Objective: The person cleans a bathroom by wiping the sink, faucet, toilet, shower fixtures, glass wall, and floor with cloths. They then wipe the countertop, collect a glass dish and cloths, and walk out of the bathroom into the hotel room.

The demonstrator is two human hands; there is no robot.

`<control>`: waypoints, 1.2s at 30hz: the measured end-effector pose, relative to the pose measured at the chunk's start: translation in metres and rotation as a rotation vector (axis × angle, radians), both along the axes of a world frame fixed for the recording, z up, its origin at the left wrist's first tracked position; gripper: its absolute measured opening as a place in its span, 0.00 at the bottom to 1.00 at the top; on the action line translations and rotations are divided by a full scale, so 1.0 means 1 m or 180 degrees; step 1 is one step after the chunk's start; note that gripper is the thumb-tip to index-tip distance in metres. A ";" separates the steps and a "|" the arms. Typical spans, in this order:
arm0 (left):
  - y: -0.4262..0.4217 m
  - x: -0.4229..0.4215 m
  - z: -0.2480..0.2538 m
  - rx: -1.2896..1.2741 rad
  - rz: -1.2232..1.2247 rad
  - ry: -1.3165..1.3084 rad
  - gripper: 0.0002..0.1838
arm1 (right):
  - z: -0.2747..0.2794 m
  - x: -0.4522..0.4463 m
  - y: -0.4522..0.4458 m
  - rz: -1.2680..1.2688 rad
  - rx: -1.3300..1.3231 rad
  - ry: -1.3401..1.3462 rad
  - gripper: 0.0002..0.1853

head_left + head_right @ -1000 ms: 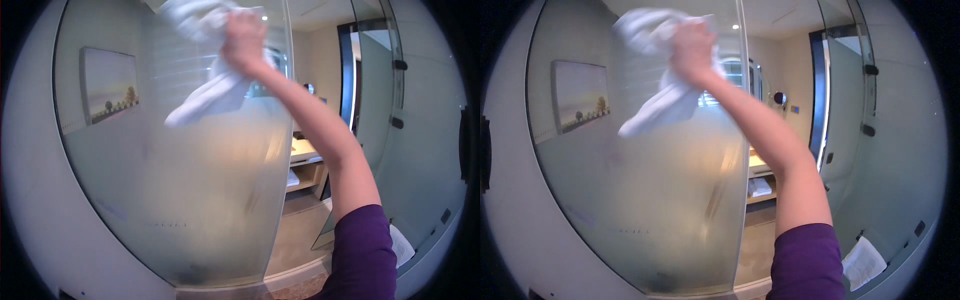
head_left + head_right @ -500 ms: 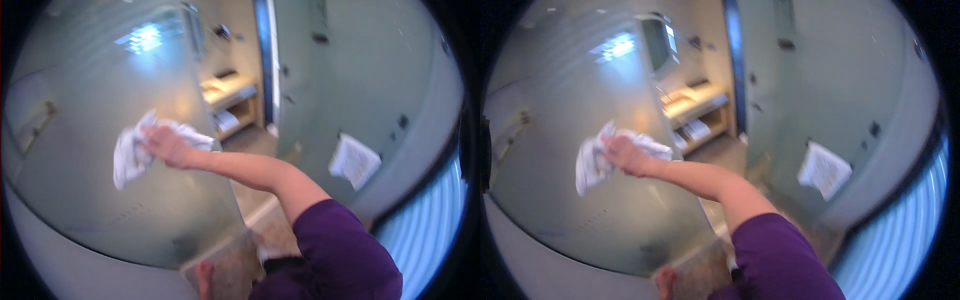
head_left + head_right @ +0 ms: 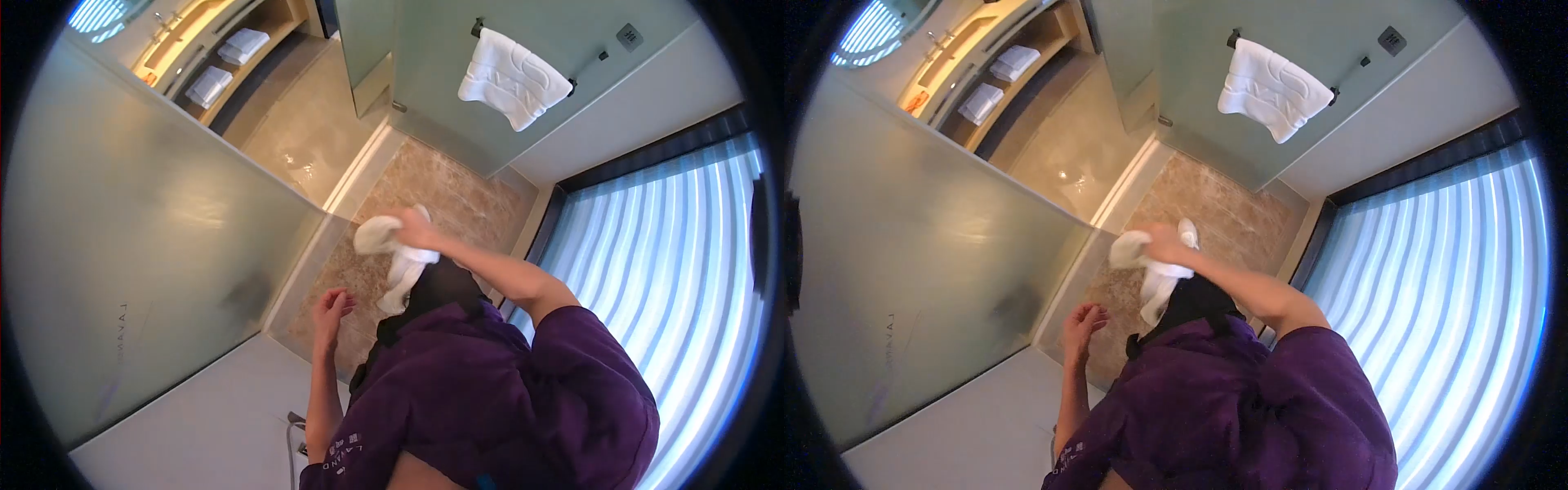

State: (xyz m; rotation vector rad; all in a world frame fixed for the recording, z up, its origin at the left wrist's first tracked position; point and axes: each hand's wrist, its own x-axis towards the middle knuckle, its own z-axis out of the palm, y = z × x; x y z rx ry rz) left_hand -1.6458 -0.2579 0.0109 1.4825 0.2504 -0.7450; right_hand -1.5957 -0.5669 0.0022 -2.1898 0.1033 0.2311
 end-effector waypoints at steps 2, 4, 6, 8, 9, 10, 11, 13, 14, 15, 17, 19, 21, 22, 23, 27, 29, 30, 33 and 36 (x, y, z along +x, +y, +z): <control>-0.005 0.003 0.000 0.0230 0.0075 0.0037 0.13 | -0.003 -0.016 -0.042 -0.0613 -0.0249 0.0262 0.26; -0.009 0.009 -0.005 0.0466 0.0201 0.0064 0.14 | -0.033 -0.026 -0.083 -0.0927 -0.0654 0.0315 0.26; -0.012 0.015 -0.017 0.0509 0.0428 0.0167 0.14 | -0.049 -0.028 -0.119 -0.0879 -0.0780 0.0327 0.26; -0.026 0.028 -0.023 0.0654 0.0562 0.0321 0.12 | -0.059 -0.015 -0.146 -0.0879 -0.0879 0.0355 0.27; -0.032 0.036 -0.023 0.0783 0.0548 0.0460 0.11 | -0.063 -0.005 -0.157 -0.0731 -0.0839 0.0356 0.27; -0.042 0.044 -0.023 0.0827 0.0684 0.0481 0.11 | -0.067 0.008 -0.167 -0.0729 -0.0716 0.0652 0.26; -0.056 0.054 -0.023 0.0781 0.0702 0.0446 0.10 | -0.070 0.022 -0.173 -0.0732 -0.0604 0.0950 0.26; -0.090 0.079 -0.027 0.0759 0.0870 0.0395 0.10 | -0.079 0.048 -0.184 -0.0415 -0.0500 0.0671 0.26; -0.111 0.094 -0.030 0.0780 0.0745 0.0514 0.11 | -0.081 0.063 -0.192 -0.0228 -0.0417 0.0399 0.25; -0.132 0.106 -0.032 0.0791 0.0627 0.0630 0.11 | -0.082 0.079 -0.201 -0.0075 -0.0390 0.0363 0.25; -0.173 0.132 -0.048 0.0555 0.0585 0.0341 0.12 | -0.072 0.115 -0.212 0.0634 -0.0519 -0.0152 0.24; -0.211 0.159 -0.054 0.0306 0.0478 0.0033 0.13 | -0.059 0.154 -0.224 0.0941 -0.0532 -0.0179 0.23; -0.243 0.188 -0.036 0.0708 -0.0272 -0.0713 0.16 | -0.034 0.190 -0.226 0.1033 -0.0398 -0.0070 0.23; -0.254 0.205 -0.015 0.1002 -0.0575 -0.0857 0.16 | -0.033 0.207 -0.228 0.1133 -0.0401 -0.0154 0.23; -0.261 0.215 -0.012 0.1122 -0.0549 -0.0985 0.17 | -0.036 0.225 -0.230 0.1066 -0.0279 -0.0133 0.24; -0.273 0.250 0.004 0.1071 -0.0321 -0.0660 0.37 | -0.038 0.302 -0.215 0.0895 0.0139 -0.0133 0.24; -0.274 0.275 0.014 0.1164 -0.0126 -0.0845 0.42 | -0.038 0.331 -0.197 0.0791 0.0387 -0.0245 0.24; -0.276 0.286 0.018 0.1230 0.0026 -0.0985 0.48 | -0.039 0.343 -0.189 0.0798 0.0385 -0.0254 0.24; -0.276 0.339 0.008 0.0850 0.0206 -0.1359 0.57 | -0.016 0.385 -0.159 0.1327 0.0554 -0.0177 0.27; -0.280 0.399 -0.001 0.0684 0.0412 -0.1776 0.59 | 0.013 0.430 -0.127 0.1513 0.1094 -0.0416 0.28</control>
